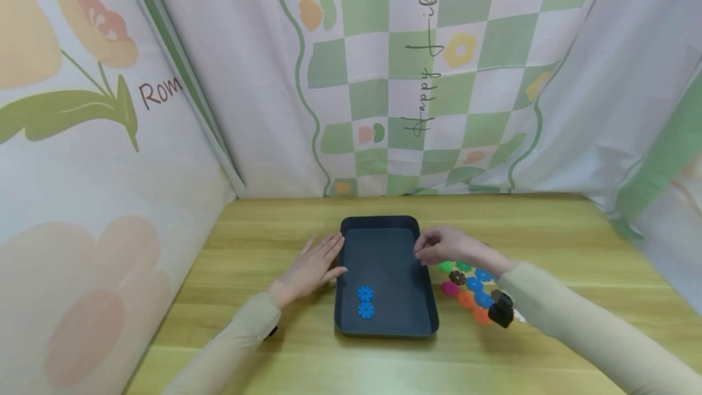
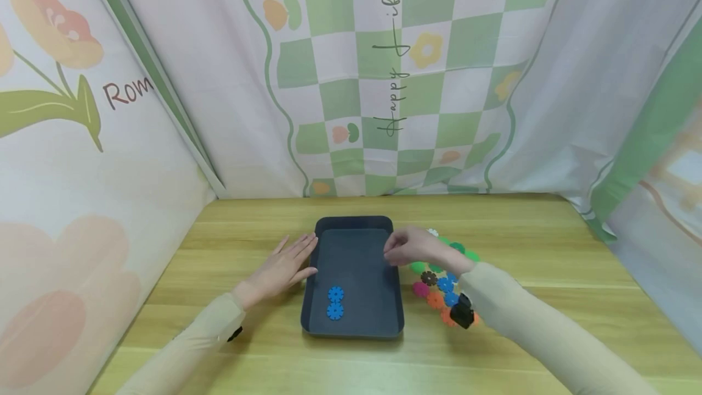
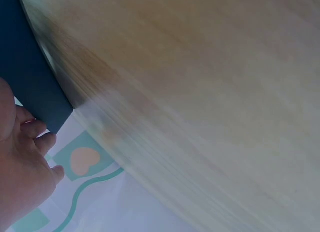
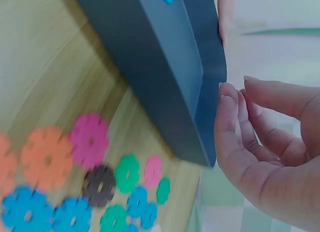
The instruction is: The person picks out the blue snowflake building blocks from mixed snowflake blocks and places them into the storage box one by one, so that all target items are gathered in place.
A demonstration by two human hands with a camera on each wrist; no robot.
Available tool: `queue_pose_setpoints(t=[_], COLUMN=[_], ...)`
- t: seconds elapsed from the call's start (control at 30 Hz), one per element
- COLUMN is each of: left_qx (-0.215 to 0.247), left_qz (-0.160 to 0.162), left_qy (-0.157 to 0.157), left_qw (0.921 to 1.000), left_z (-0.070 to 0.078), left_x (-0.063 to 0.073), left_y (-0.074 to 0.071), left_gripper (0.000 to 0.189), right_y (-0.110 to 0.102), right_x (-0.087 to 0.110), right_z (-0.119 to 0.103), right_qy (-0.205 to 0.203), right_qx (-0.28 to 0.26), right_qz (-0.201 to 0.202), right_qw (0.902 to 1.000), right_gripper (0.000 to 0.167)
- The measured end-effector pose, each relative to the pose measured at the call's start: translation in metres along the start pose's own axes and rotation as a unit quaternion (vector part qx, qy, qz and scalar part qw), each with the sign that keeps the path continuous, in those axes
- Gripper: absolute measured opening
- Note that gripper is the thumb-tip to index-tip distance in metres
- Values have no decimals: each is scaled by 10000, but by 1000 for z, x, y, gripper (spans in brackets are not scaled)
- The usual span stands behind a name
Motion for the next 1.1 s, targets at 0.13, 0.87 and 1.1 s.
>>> queue_pose_setpoints(t=[0.13, 0.87, 1.1], left_qx=[-37, 0, -38], left_qz=[12, 91, 45], left_qy=[-9, -29, -31], left_qw=[10000, 10000, 10000], left_z=[0, -2, -2], left_x=[0, -1, -1], left_y=[0, 6, 6], left_gripper=[75, 76, 76], right_y=[-14, -69, -72], right_x=[12, 56, 63], right_z=[15, 123, 133], right_qy=[16, 576, 592], right_qx=[-59, 363, 856], right_qz=[105, 1090, 1240], right_qw=[9999, 9917, 9868], right_gripper=[23, 32, 31])
Point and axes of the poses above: each hand's wrist, its own x-axis away from the middle knuckle, its own y-axis out of the palm, z = x × y, the point moved 2 cm from there along -x, towards the middle knuckle, and after that the axes turned 9 degrees about y, right-handed, at the moved point
